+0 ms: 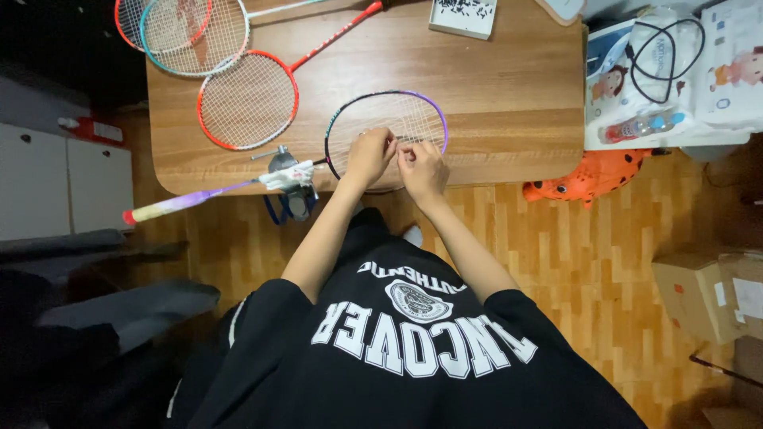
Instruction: Threading a string through the frame of a badminton racket.
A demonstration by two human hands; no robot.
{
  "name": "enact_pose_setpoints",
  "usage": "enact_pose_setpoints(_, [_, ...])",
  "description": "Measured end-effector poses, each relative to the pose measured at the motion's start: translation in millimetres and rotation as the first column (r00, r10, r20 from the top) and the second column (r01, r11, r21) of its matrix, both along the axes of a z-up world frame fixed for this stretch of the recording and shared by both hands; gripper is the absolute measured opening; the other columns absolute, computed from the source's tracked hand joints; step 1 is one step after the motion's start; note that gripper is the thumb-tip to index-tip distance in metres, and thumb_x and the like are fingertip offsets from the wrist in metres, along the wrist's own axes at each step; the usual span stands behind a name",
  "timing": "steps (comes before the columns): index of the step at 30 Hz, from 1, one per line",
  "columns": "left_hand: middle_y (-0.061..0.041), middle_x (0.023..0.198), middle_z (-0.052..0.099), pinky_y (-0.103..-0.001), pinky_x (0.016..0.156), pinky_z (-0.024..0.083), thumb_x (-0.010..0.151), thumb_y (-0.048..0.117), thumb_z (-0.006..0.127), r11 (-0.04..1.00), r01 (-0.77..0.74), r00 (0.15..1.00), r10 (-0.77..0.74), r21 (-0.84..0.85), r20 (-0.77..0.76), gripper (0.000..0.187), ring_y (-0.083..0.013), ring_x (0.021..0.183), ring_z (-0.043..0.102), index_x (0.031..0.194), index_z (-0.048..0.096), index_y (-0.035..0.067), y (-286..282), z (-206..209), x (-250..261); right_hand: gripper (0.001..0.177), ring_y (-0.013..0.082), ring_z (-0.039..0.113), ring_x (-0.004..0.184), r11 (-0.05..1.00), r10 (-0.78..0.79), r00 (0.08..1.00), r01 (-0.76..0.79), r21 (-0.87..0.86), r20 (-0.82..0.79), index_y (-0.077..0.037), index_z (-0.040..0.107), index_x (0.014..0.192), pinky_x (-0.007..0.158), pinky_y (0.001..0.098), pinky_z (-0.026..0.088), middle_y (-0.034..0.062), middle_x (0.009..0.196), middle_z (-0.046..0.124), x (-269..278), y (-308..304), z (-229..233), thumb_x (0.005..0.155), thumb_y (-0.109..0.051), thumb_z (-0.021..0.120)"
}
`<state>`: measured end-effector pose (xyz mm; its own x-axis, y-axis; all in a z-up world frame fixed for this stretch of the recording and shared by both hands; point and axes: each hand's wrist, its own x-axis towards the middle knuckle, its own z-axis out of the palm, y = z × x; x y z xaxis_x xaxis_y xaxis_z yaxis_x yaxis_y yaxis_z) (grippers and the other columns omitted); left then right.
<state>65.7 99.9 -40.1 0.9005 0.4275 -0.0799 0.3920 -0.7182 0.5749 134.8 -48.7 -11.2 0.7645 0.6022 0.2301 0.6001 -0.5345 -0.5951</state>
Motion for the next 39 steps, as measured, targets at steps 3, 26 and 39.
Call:
enact_pose_setpoints(3, [-0.012,0.08,0.07,-0.051,0.079,0.053,0.097,0.03,0.061,0.999,0.023,1.0,-0.023,-0.024,-0.013,0.019,-0.0373,0.087,0.069,0.098,0.07,0.013,16.5,6.7,9.2,0.009,0.026,0.067,0.075,1.0,-0.014,1.0,0.014,0.004,-0.002,-0.023,0.074,0.085,0.068,0.0382,0.056,0.0006,0.073,0.06,4.1,16.7,4.3,0.08,-0.024,0.081])
enact_pose_setpoints(26, [-0.004,0.105,0.065,-0.055,0.09,0.049,0.099,0.015,0.054,0.992,0.074,0.994,-0.082,-0.106,-0.076,0.032,-0.0337,0.104,0.067,0.122,0.067,0.033,104.4,-13.1,57.1,0.015,0.0371,0.07,0.078,0.973,-0.184,0.976,0.164,-0.163,-0.116,-0.014,0.07,0.075,0.07,0.0463,0.055,0.0113,0.071,0.065,48.6,108.5,-16.8,0.084,-0.026,0.069])
enact_pose_setpoints(39, [-0.004,0.102,0.061,-0.057,0.089,0.051,0.097,0.009,0.05,0.974,0.082,0.992,-0.1,-0.212,-0.078,0.036,-0.0366,0.103,0.066,0.118,0.07,0.031,108.7,-26.7,56.5,0.02,0.0444,0.07,0.079,0.964,-0.211,0.96,0.174,-0.2,-0.183,-0.011,0.072,0.069,0.066,0.0498,0.053,0.0209,0.069,0.068,51.2,115.6,-8.7,0.08,-0.027,0.068])
